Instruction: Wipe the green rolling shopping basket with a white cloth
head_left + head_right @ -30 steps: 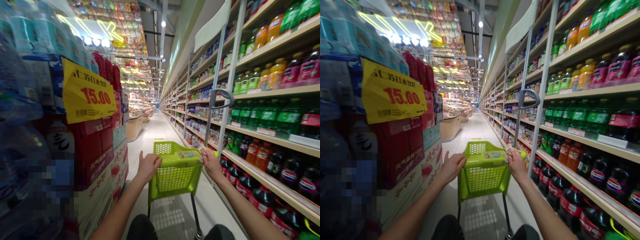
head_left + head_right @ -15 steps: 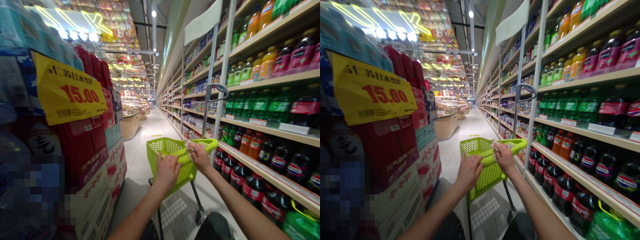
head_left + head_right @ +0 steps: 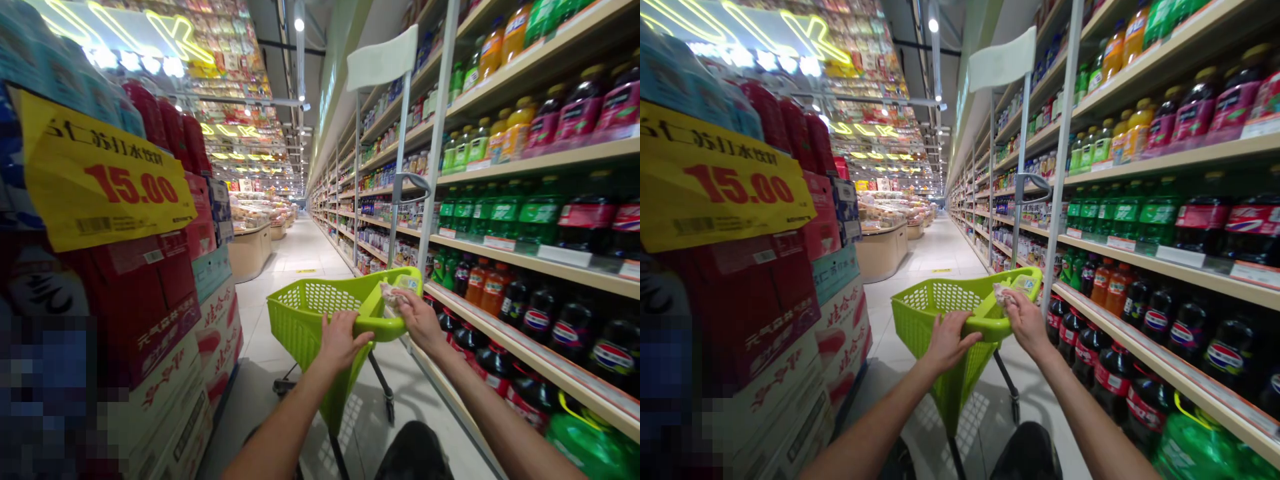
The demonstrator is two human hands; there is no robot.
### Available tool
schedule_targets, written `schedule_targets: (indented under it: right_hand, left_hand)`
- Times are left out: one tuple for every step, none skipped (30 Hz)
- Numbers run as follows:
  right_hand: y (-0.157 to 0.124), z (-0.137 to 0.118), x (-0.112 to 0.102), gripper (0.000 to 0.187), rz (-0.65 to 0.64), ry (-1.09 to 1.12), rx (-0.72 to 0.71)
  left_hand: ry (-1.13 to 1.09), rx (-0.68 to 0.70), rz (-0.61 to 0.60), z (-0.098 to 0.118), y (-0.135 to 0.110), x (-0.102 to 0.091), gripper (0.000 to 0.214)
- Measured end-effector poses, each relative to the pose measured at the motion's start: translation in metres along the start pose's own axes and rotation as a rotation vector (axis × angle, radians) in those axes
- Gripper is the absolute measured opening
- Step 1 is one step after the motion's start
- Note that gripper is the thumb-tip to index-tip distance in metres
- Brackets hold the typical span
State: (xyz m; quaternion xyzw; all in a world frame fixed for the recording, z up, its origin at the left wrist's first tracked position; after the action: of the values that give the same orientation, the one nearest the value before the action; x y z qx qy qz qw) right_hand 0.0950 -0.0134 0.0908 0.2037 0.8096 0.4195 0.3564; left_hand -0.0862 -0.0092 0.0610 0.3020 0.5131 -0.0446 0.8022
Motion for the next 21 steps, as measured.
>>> schedule_targets:
  right_hand:
    - [-0.007,-0.011,-0.001,0.029,-0.004,-0.001,-0.039]
    - [-0.013,-0.019,-0.003,0.029,-0.010,-0.012,-0.083]
    - [-0.019,-0.025,-0.005,0.029,-0.016,-0.032,-0.126]
    - [-0.024,-0.026,-0.008,0.029,-0.017,-0.059,-0.155]
    - [-0.028,-0.023,-0.012,0.029,-0.006,-0.094,-0.164]
    - [-0.030,-0.016,-0.016,0.028,0.014,-0.130,-0.145]
    - [-0.031,-0.007,-0.021,0.028,0.038,-0.161,-0.099]
    - [-0.031,0.004,-0.025,0.029,0.062,-0.184,-0.035]
    - [-0.031,0.014,-0.028,0.029,0.083,-0.196,0.029]
    - [-0.030,0.021,-0.030,0.030,0.097,-0.194,0.079]
    - [-0.029,0.024,-0.030,0.031,0.106,-0.183,0.107]
    - [-0.027,0.023,-0.028,0.031,0.117,-0.169,0.113]
    - [-0.025,0.019,-0.024,0.031,0.128,-0.157,0.099]
    - [-0.023,0.011,-0.019,0.030,0.132,-0.154,0.068]
    - [-0.020,0.001,-0.013,0.030,0.124,-0.163,0.026]
    - [-0.019,-0.009,-0.006,0.030,0.104,-0.186,-0.020]
    - [-0.018,-0.019,0.000,0.031,0.079,-0.223,-0.065]
    - [-0.017,-0.027,0.006,0.031,0.046,-0.268,-0.110]
    - [-0.018,-0.032,0.009,0.030,0.011,-0.317,-0.152]
    - [-0.019,-0.035,0.010,0.030,-0.019,-0.364,-0.186]
    - [-0.020,-0.034,0.009,0.030,-0.037,-0.404,-0.212]
  left_hand:
    - [0.005,-0.011,0.011,0.007,0.000,0.003,0.049]
    - [0.006,-0.023,0.020,0.013,-0.001,0.005,0.050]
    - [0.006,-0.032,0.026,0.017,-0.001,0.007,0.051]
    - [0.006,-0.033,0.027,0.019,-0.001,0.007,0.052]
    - [0.007,-0.022,0.019,0.018,-0.002,0.008,0.053]
    - [0.008,-0.008,0.004,0.014,-0.002,0.008,0.054]
    - [0.010,-0.006,-0.019,0.007,-0.002,0.009,0.056]
    - [0.013,-0.022,-0.048,-0.004,-0.001,0.010,0.058]
    - [0.017,-0.054,-0.075,-0.016,-0.001,0.011,0.060]
    - [0.025,-0.094,-0.091,-0.029,-0.001,0.012,0.062]
    - [0.036,-0.130,-0.096,-0.039,0.000,0.013,0.064]
    - [0.049,-0.152,-0.091,-0.046,0.001,0.014,0.064]
    - [0.062,-0.154,-0.076,-0.049,0.002,0.015,0.064]
    - [0.075,-0.147,-0.057,-0.048,0.002,0.016,0.062]
    - [0.085,-0.144,-0.039,-0.044,0.002,0.017,0.061]
    - [0.091,-0.147,-0.025,-0.039,0.002,0.018,0.059]
    - [0.095,-0.158,-0.012,-0.032,0.001,0.019,0.059]
    - [0.098,-0.173,-0.001,-0.026,0.000,0.020,0.059]
    - [0.100,-0.190,0.006,-0.020,-0.001,0.021,0.061]
    - [0.100,-0.200,0.007,-0.016,-0.002,0.022,0.062]
    - [0.099,-0.192,-0.002,-0.014,-0.003,0.023,0.063]
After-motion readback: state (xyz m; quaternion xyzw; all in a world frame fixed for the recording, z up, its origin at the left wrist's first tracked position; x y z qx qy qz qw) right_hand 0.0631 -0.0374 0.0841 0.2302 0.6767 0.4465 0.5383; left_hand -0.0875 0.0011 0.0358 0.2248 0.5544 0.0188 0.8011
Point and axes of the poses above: each hand's wrist, its own y-axis towards the middle knuckle, its own x-axis out of the palm, z = x × y, the point moved 5 cm from there along y, towards the middle knuckle, and after that the axes turned 3 degrees about x, right-handed, at the moved point
